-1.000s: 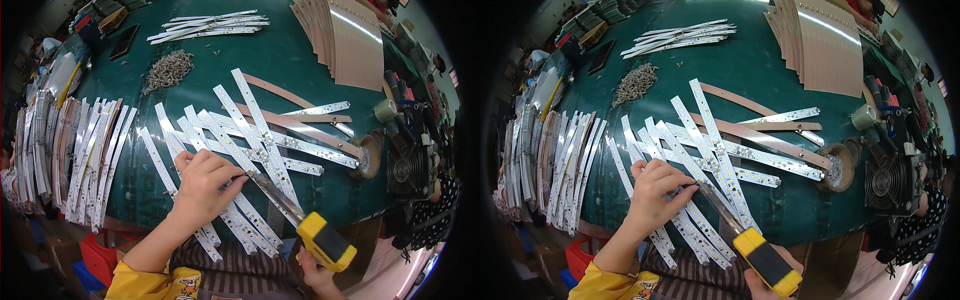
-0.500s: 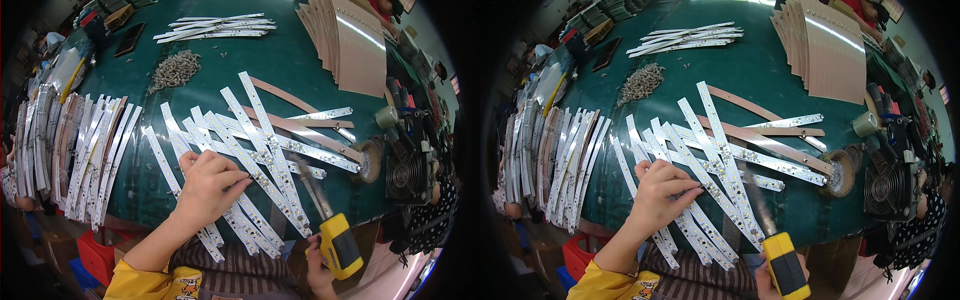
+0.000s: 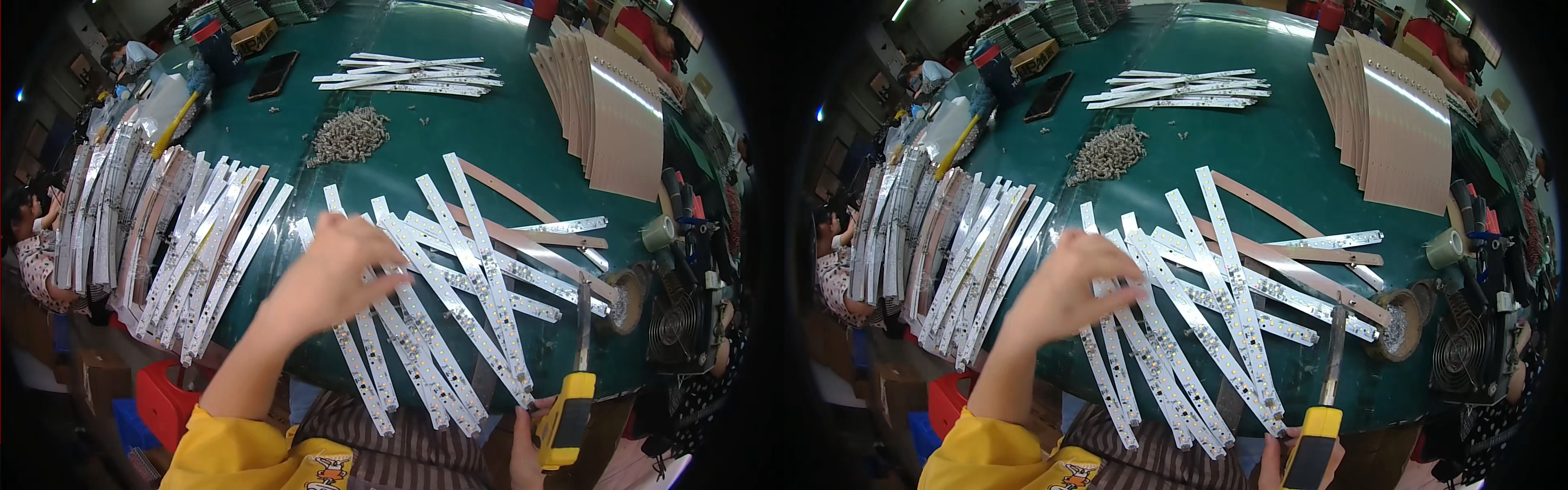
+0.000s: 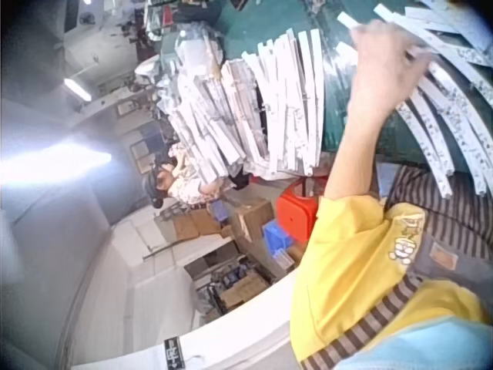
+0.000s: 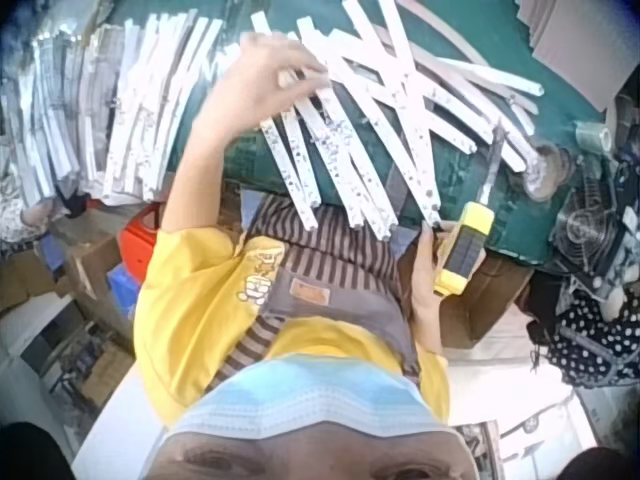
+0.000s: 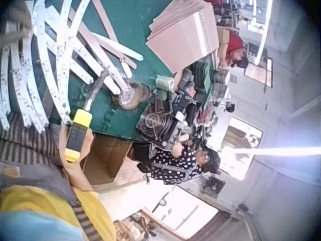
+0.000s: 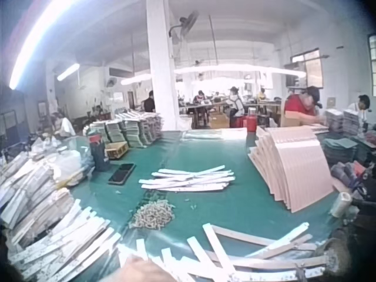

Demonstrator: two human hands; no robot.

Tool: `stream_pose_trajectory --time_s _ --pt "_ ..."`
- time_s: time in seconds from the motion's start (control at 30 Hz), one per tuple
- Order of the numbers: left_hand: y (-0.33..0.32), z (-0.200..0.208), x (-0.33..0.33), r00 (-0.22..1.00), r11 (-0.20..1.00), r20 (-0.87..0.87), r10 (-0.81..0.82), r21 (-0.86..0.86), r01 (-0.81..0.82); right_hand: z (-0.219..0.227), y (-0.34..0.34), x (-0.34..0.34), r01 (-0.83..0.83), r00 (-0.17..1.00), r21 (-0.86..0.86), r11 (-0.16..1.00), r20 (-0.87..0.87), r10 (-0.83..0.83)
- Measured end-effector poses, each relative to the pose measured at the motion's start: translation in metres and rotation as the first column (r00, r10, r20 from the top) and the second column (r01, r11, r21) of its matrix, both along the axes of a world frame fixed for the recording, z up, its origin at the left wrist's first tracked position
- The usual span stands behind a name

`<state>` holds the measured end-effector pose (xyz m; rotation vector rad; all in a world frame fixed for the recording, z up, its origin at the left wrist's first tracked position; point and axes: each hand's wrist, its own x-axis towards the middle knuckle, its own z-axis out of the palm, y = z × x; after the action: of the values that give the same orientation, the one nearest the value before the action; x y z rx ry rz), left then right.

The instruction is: The person arranges LED strips on a table, positions small components onto the strips by hand, and solders the components to each strip using a soldering tool.

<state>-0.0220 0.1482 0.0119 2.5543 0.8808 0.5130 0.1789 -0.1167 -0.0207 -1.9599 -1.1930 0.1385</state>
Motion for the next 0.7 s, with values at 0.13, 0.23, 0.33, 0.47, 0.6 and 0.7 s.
stream_pose_trajectory --time_s 0.13,0.23,0.33,0.47,0.6,0.7 --pt "0.063 -0.003 0.003 0.982 0.98 0.064 0.18 0.073 -0.185 -0.011 -0.025 0.003 -0.092 0.989 -0.294 0.951 -0.136 0.053" --pt "0.106 -0.015 0.016 0.961 0.959 0.118 0.25 0.107 -0.263 -0.028 -0.038 -0.002 -0.12 0.992 -0.278 0.953 -0.079 0.102" --pt "0.138 -0.026 0.04 0.958 0.955 0.106 0.265 0.11 -0.276 -0.045 -0.044 -0.007 -0.152 0.987 -0.27 0.951 0.008 0.16" --pt "0.164 -0.043 0.073 0.962 0.931 0.072 0.262 0.245 -0.272 -0.02 -0.033 -0.022 -0.137 0.961 -0.245 0.96 -0.266 0.07" --pt "0.179 -0.053 0.091 0.942 0.92 0.051 0.331 0.204 -0.334 -0.023 -0.033 -0.022 -0.214 0.863 -0.096 0.972 -0.485 0.142" --pt "0.189 -0.055 0.094 0.94 0.927 0.012 0.341 0.165 -0.338 -0.028 -0.032 -0.025 -0.186 0.868 -0.05 0.981 -0.477 0.14"
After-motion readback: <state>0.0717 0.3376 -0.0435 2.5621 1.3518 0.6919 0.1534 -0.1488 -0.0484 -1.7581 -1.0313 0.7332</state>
